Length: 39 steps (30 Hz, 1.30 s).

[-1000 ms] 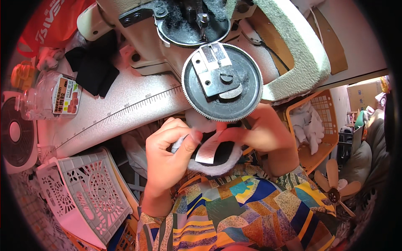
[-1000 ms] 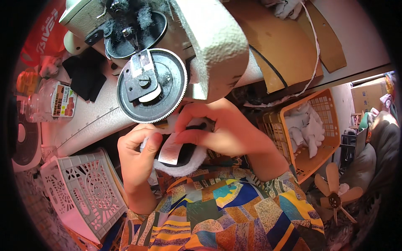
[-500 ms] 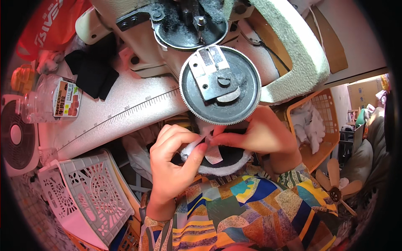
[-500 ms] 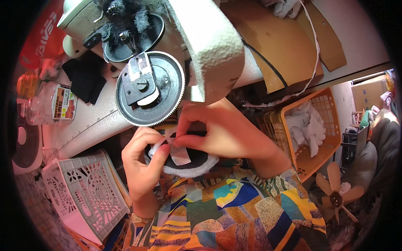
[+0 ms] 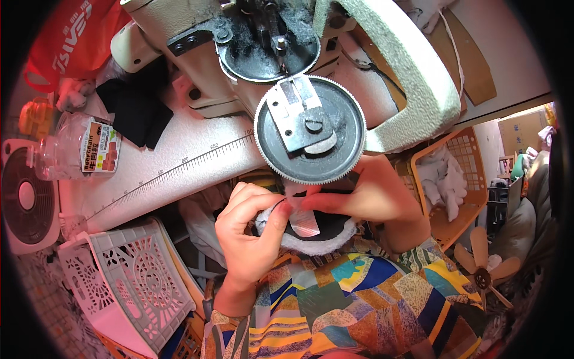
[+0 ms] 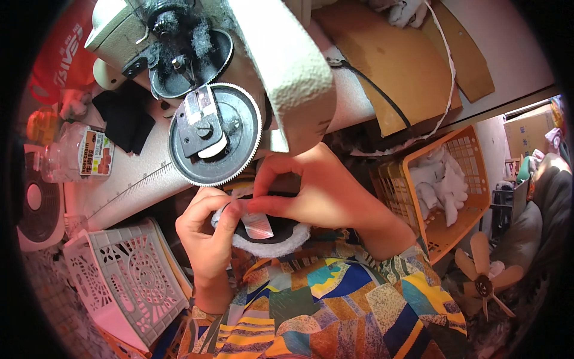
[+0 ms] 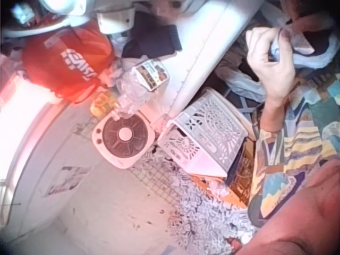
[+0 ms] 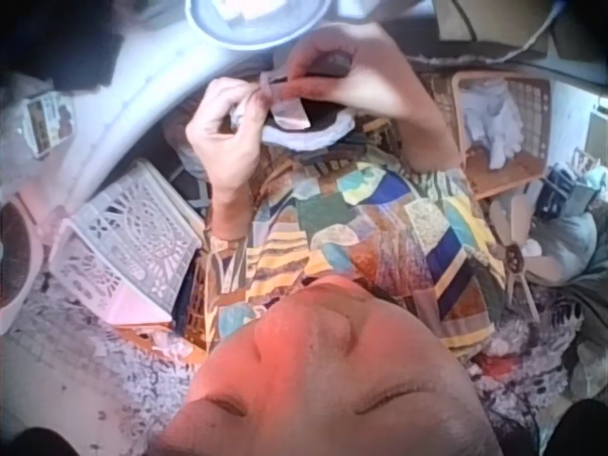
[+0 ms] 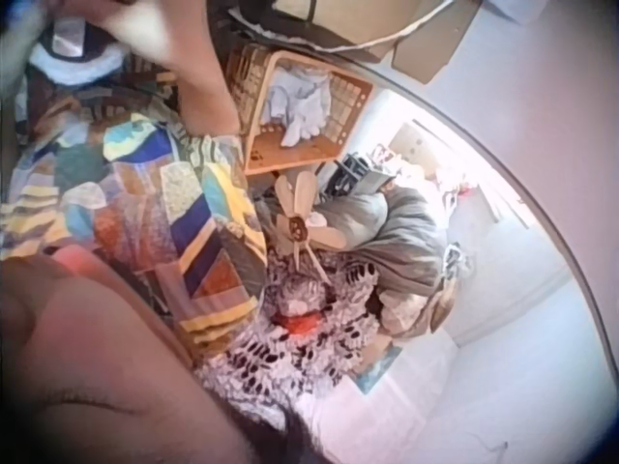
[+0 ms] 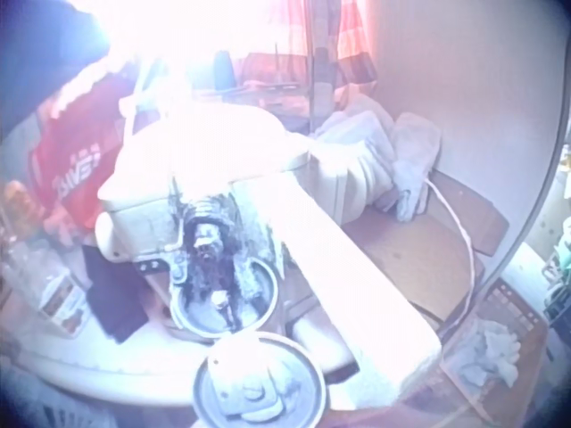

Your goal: The recorder is assembling and sewing components of a white fabric glove using a sewing machine.

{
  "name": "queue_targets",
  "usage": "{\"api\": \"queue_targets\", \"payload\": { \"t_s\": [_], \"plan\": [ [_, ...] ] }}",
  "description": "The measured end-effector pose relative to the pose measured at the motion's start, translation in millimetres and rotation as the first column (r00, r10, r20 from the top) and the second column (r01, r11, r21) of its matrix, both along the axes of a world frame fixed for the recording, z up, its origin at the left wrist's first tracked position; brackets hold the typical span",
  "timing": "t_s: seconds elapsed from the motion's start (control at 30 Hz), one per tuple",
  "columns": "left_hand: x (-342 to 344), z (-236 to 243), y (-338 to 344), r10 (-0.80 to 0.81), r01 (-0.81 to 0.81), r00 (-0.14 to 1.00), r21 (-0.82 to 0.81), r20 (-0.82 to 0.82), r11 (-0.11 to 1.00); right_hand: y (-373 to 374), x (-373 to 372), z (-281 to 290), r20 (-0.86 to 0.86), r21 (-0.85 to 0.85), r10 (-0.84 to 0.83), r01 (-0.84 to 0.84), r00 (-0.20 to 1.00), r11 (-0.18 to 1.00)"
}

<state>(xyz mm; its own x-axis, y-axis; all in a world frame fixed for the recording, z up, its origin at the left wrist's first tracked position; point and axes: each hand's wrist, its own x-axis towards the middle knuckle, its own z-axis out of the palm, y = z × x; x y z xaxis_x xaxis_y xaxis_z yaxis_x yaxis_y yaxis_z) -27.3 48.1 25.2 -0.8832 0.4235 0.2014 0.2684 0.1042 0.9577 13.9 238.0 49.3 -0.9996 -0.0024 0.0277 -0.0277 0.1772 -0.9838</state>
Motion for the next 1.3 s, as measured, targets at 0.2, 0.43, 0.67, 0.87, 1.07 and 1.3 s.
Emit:
{"api": "queue_targets", "payload": {
  "t_s": [0.2, 0.43, 0.67, 0.87, 1.07, 1.3],
  "plan": [
    [-11, -1, 10, 0.108, -0.094, 0.982, 0.093, -0.156, 0.991, -4, -10, -21, -0.092, -0.125, -0.159, 0.147, 0.983, 0.981],
    [-47, 17, 17, 0.196, -0.167, 0.911, 0.11, -0.362, 0.98, 45, -40, -15, -0.381, 0.111, 0.079, -0.04, 0.921, 0.993],
    [-61, 47, 23, 0.33, -0.234, 0.823, 0.253, -0.462, 0.939, 44, -66, 19, -0.438, -0.067, 0.006, -0.04, 0.899, 0.997],
    [-61, 46, 24, 0.294, -0.227, 0.774, 0.187, -0.562, 0.956, 34, -60, 12, -0.363, -0.332, -0.134, 0.006, 0.922, 0.943],
    [-61, 43, 29, 0.312, -0.231, 0.788, 0.215, -0.531, 0.949, 34, -55, 15, -0.343, -0.38, -0.177, 0.036, 0.923, 0.924],
    [-60, 51, 29, 0.266, -0.172, 0.818, 0.225, -0.51, 0.959, 33, -55, 16, -0.288, -0.493, -0.224, 0.056, 0.931, 0.868]
  ]
}}
